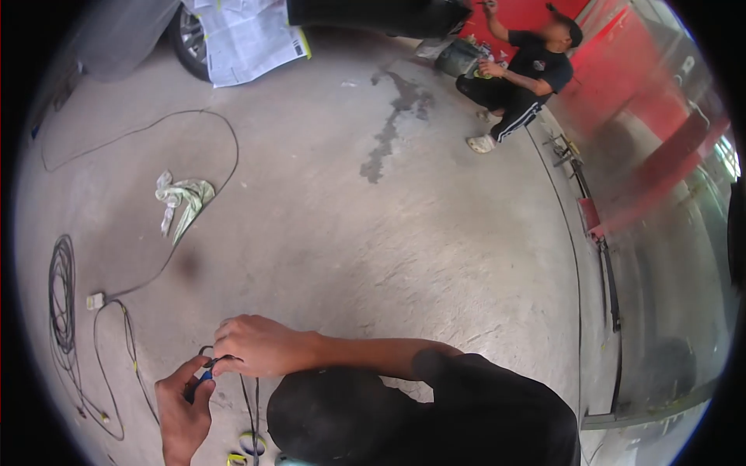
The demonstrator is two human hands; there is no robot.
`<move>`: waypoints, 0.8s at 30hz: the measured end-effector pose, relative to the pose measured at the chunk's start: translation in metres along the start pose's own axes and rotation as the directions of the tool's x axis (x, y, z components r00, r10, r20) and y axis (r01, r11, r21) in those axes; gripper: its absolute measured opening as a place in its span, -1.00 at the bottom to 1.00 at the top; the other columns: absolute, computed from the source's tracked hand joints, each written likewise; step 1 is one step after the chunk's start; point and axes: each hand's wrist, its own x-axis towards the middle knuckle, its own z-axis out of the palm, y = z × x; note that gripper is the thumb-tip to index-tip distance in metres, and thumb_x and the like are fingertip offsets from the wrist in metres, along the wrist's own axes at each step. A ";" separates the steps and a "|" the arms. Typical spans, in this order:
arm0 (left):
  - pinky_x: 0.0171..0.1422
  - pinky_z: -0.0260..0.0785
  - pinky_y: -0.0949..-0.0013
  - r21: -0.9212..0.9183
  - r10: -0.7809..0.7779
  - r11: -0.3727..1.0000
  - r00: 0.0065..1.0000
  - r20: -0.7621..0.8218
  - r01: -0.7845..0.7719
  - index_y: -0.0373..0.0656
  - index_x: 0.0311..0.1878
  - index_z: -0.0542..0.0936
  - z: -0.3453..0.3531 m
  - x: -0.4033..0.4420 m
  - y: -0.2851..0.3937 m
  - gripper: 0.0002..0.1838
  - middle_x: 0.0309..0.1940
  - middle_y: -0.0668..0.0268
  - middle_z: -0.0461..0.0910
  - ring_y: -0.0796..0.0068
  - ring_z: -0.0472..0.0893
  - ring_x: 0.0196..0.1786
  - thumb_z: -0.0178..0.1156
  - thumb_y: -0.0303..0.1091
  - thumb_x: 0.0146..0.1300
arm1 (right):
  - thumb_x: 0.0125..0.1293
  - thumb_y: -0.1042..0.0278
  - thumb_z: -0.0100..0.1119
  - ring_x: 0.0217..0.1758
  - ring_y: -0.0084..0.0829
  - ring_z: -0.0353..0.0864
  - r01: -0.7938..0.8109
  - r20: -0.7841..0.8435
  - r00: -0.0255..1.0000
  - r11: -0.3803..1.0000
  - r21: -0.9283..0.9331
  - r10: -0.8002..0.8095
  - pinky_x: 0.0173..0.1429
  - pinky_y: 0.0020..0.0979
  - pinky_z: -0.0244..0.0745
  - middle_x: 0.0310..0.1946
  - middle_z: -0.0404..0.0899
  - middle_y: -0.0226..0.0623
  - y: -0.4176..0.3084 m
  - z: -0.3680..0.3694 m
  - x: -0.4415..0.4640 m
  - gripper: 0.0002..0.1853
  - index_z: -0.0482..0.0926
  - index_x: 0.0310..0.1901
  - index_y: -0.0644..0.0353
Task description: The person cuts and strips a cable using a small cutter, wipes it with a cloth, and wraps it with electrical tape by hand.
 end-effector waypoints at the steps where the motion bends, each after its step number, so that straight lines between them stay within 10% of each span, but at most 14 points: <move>1: -0.48 0.00 0.48 -0.017 -0.025 1.000 1.000 0.014 0.026 -0.38 0.03 0.65 -0.001 0.001 0.002 -0.69 -0.63 0.53 0.32 0.74 0.19 -0.54 0.19 -0.71 0.21 | 0.35 0.09 0.26 -0.22 -0.06 0.60 -0.012 0.023 1.000 1.000 0.004 0.012 -0.14 -0.07 0.50 -0.45 0.55 -0.15 0.001 -0.001 0.000 -0.65 0.63 -0.41 0.25; 24: -0.49 -0.03 0.53 -0.050 0.027 0.998 1.000 -0.005 -0.027 -0.33 0.15 0.64 0.014 0.006 -0.006 -0.60 -0.58 0.52 0.32 0.79 0.17 -0.52 0.13 -0.71 0.23 | 0.23 0.17 0.34 -0.31 0.02 0.64 -0.011 -0.120 0.993 0.998 -0.063 0.004 -0.20 -0.04 0.52 -0.52 0.60 -0.09 0.003 0.004 -0.005 -0.67 0.67 -0.53 0.28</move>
